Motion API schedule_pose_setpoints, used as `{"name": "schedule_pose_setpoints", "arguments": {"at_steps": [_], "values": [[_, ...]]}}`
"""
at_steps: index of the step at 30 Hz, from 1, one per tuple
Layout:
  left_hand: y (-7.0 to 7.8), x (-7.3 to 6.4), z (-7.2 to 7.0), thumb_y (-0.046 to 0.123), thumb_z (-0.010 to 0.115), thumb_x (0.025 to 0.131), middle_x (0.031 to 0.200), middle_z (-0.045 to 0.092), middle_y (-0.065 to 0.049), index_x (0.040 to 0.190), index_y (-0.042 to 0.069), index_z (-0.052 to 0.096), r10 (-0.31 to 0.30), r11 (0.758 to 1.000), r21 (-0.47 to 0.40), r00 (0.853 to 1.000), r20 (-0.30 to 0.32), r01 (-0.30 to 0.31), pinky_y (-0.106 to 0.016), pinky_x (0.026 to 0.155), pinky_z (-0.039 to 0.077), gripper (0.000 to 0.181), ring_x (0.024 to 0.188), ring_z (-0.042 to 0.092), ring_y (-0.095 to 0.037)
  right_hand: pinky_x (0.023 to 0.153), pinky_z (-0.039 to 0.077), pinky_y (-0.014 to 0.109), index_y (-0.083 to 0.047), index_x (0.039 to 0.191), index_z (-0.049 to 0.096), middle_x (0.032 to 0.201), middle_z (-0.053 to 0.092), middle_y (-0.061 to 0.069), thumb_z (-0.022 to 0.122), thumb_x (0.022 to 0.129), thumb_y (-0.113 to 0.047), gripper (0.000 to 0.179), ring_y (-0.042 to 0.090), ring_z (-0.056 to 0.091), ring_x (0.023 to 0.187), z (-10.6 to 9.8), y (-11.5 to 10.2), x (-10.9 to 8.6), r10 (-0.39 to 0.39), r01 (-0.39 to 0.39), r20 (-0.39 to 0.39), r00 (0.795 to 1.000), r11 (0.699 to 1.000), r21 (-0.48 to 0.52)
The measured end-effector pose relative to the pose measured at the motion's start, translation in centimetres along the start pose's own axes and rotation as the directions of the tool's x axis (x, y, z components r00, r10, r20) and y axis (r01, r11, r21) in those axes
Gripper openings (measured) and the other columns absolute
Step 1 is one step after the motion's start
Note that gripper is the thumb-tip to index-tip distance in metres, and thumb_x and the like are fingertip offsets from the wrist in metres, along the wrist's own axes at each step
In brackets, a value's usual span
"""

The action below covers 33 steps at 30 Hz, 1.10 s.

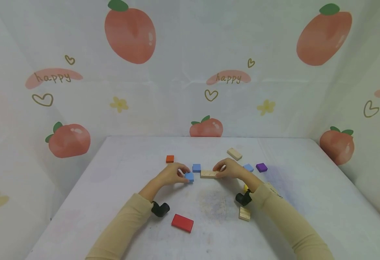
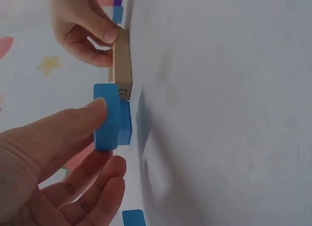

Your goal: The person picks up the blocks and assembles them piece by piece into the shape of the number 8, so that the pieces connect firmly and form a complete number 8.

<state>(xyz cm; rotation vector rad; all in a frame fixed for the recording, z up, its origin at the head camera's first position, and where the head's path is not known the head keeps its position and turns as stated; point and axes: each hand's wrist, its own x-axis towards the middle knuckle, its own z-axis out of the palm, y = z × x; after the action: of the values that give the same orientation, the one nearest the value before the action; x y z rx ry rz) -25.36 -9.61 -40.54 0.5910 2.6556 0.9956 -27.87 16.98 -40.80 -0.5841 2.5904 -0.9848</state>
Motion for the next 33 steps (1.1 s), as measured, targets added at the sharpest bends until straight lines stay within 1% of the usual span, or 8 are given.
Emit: {"name": "schedule_pose_setpoints", "arguments": {"at_steps": [9,12,19,26,29,33], "values": [[0.2,0.4,0.5,0.014,0.074,0.078,0.101,0.066,-0.009,0.107,0.004,0.067,0.079,0.996,0.029,0.996,0.038,-0.080,-0.023,0.072,0.050,0.032,0.081,0.060,-0.013,0.073,0.051,0.026,0.000,0.101,0.068,0.098,0.067,0.013,0.069,0.081,-0.010,0.023,0.017,0.059,0.085,-0.1,0.2,0.0,0.005,-0.005,-0.002,1.000,1.000,0.006],[0.4,0.5,0.7,0.013,0.074,0.078,0.101,0.066,-0.010,0.107,0.004,0.067,0.091,0.995,0.029,0.995,0.047,-0.093,-0.022,0.072,0.050,0.032,0.080,0.060,-0.013,0.073,0.051,0.026,0.000,0.101,0.068,0.098,0.067,0.014,0.069,0.081,-0.010,0.023,0.018,0.059,0.085,-0.1,0.2,0.1,-0.003,0.003,-0.003,1.000,1.000,0.000],[0.9,0.8,1.1,0.014,0.074,0.078,0.100,0.065,-0.008,0.108,0.005,0.067,0.061,0.998,0.031,0.997,0.055,-0.063,-0.023,0.072,0.051,0.032,0.080,0.058,-0.012,0.073,0.050,0.026,0.000,0.102,0.068,0.099,0.067,0.013,0.070,0.081,-0.010,0.023,0.017,0.058,0.085,-0.1,0.1,0.2,0.028,-0.028,-0.001,1.000,1.000,0.000],[1.0,0.9,1.4,0.015,0.075,0.078,0.098,0.065,-0.006,0.108,0.006,0.067,0.045,0.998,0.038,0.997,0.054,-0.047,-0.023,0.072,0.051,0.032,0.081,0.057,-0.012,0.075,0.051,0.027,0.001,0.102,0.068,0.099,0.068,0.014,0.069,0.081,-0.010,0.023,0.018,0.059,0.087,-0.1,0.1,0.1,-0.006,0.006,0.003,1.000,1.000,-0.011],[1.1,1.0,1.5,0.015,0.074,0.078,0.099,0.066,-0.006,0.108,0.006,0.067,0.036,0.999,0.036,0.998,0.056,-0.038,-0.024,0.073,0.051,0.032,0.081,0.058,-0.013,0.075,0.051,0.027,0.001,0.102,0.068,0.099,0.068,0.014,0.069,0.081,-0.010,0.023,0.017,0.058,0.086,-0.1,0.1,0.1,0.001,-0.001,-0.001,1.000,1.000,-0.009],[1.0,1.1,1.6,0.014,0.074,0.078,0.100,0.066,-0.007,0.109,0.006,0.067,0.042,0.998,0.037,0.997,0.061,-0.044,-0.025,0.074,0.051,0.032,0.082,0.058,-0.014,0.075,0.050,0.027,0.000,0.102,0.068,0.098,0.067,0.013,0.070,0.081,-0.011,0.023,0.017,0.058,0.086,-0.1,0.0,0.1,0.019,-0.019,0.000,1.000,1.000,-0.005]]}}
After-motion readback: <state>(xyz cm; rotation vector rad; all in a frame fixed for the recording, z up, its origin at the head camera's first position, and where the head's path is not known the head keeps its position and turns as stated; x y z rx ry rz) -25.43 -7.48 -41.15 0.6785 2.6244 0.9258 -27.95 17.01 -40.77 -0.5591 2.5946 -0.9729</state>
